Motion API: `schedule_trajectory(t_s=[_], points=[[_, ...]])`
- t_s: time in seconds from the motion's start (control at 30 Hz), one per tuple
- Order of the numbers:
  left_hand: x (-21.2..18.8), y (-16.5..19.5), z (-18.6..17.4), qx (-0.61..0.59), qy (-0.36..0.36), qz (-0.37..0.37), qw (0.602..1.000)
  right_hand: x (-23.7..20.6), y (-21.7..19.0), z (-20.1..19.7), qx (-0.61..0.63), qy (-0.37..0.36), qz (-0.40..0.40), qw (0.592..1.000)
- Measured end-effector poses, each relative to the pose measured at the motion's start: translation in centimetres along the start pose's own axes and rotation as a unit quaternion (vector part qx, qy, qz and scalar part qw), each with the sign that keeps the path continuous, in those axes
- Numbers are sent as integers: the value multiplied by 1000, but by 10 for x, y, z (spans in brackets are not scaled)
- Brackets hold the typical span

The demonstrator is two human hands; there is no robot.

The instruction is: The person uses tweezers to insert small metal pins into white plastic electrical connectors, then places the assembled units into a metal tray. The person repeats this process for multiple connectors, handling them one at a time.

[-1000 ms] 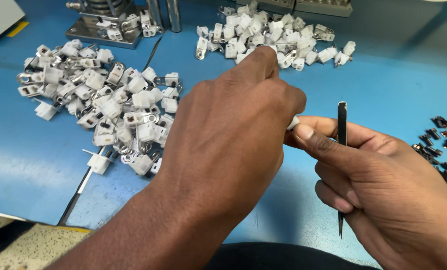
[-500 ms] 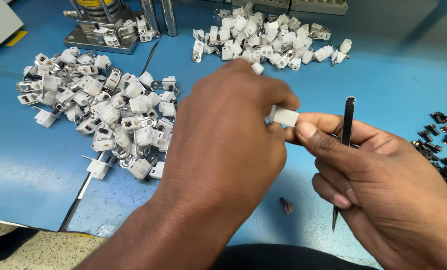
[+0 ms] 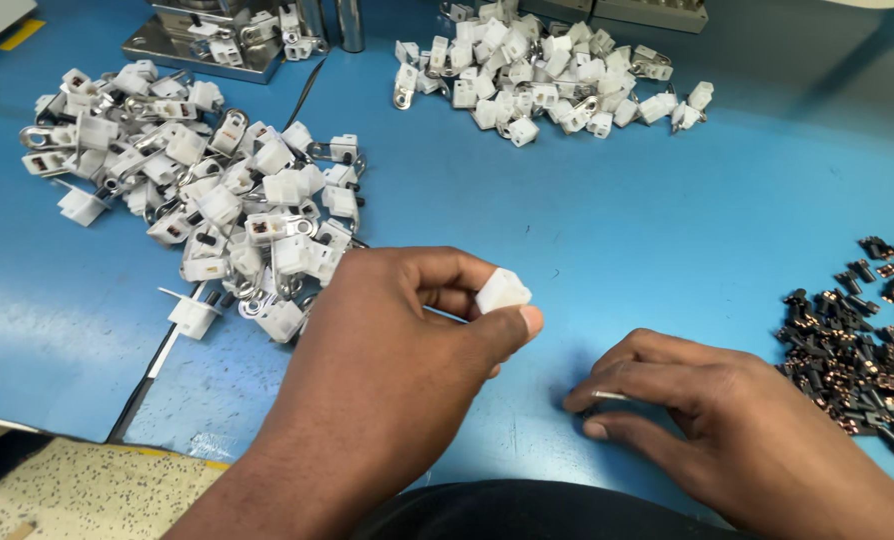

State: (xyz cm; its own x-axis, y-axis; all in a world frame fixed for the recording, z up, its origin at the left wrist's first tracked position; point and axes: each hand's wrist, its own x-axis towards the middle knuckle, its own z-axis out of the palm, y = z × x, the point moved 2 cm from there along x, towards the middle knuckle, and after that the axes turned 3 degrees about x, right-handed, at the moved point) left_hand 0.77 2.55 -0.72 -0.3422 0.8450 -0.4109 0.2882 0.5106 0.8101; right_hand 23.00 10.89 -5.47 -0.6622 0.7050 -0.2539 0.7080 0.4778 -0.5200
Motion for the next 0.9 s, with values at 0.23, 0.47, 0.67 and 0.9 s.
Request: schedule_trajectory(t_s=[0.23,0.47,0.67,0.9], points=[[1,-6,8,-55,-30,100,993,5,6,-27,377,102,103,915],[-5,-1,12,-81,-99,104,986,15,-45,-51,274,67,190,941],[-7,2,11,-43,-102,62,992,22,-62,-51,236,49,244,939],[4,-14,16,-185,-134,129,965,29,-66,-64,376,58,39,924]])
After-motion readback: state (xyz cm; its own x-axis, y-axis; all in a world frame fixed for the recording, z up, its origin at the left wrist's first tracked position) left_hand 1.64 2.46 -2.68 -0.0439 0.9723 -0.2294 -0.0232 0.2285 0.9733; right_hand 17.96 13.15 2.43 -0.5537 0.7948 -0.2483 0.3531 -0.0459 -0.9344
